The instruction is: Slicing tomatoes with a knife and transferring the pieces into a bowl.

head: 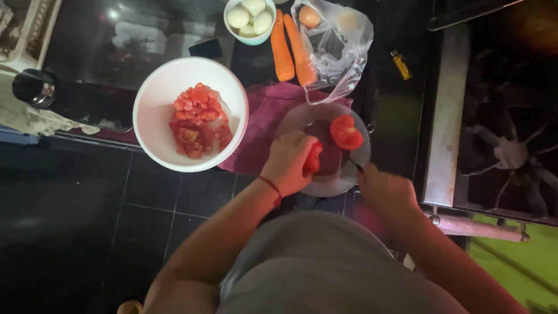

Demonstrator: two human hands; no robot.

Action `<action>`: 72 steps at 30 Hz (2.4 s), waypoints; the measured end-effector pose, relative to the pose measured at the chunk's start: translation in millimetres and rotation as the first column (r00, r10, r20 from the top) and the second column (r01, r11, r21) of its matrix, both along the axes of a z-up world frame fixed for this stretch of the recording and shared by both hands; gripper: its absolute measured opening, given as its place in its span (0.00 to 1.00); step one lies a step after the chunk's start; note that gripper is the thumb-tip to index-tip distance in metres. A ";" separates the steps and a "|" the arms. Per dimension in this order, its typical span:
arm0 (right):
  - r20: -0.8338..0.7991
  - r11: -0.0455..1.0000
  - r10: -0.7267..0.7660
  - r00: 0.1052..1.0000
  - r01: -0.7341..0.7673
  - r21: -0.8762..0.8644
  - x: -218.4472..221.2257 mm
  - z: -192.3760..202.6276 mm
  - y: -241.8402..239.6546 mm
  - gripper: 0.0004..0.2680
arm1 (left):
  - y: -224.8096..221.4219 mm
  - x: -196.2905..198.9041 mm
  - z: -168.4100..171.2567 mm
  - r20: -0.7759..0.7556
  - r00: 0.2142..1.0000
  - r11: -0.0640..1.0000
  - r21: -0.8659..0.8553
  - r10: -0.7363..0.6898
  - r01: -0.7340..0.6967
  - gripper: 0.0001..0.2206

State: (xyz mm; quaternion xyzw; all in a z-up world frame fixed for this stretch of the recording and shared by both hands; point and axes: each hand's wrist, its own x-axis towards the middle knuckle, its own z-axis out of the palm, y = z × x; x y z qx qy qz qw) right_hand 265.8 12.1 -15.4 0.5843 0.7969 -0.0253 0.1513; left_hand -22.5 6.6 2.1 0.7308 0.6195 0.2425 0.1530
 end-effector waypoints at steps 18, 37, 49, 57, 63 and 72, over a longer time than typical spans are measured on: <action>0.088 0.934 -0.135 0.987 0.157 -0.321 -7.6 90.0 15.3 0.22 | 50.3 -24.6 23.9 -0.165 0.875 0.835 -0.419 -0.455 0.355 0.40; 0.129 0.880 0.092 0.987 -0.020 -0.475 -77.6 78.2 27.4 0.05 | 70.5 -21.0 5.6 -0.203 0.806 0.786 -0.443 -0.556 0.431 0.29; 0.270 0.822 -0.114 0.956 0.243 -0.515 -35.7 146.9 9.4 0.16 | 72.3 -24.6 -2.8 -0.172 0.783 0.758 -0.437 -0.598 0.483 0.31; 0.065 0.971 0.076 0.995 -0.059 -0.234 -43.1 92.2 4.6 0.20 | 67.2 -22.4 -11.1 -0.219 0.812 0.799 -0.434 -0.541 0.416 0.30; 0.067 0.935 0.119 0.991 -0.089 -0.342 -88.0 116.1 16.1 0.17 | 67.5 -23.3 -12.9 -0.200 0.804 0.796 -0.399 -0.560 0.456 0.30; 0.050 0.878 0.025 0.998 0.002 -0.479 -95.7 137.2 3.8 0.16 | 71.3 -18.5 -22.5 -0.230 0.801 0.798 -0.425 -0.552 0.428 0.30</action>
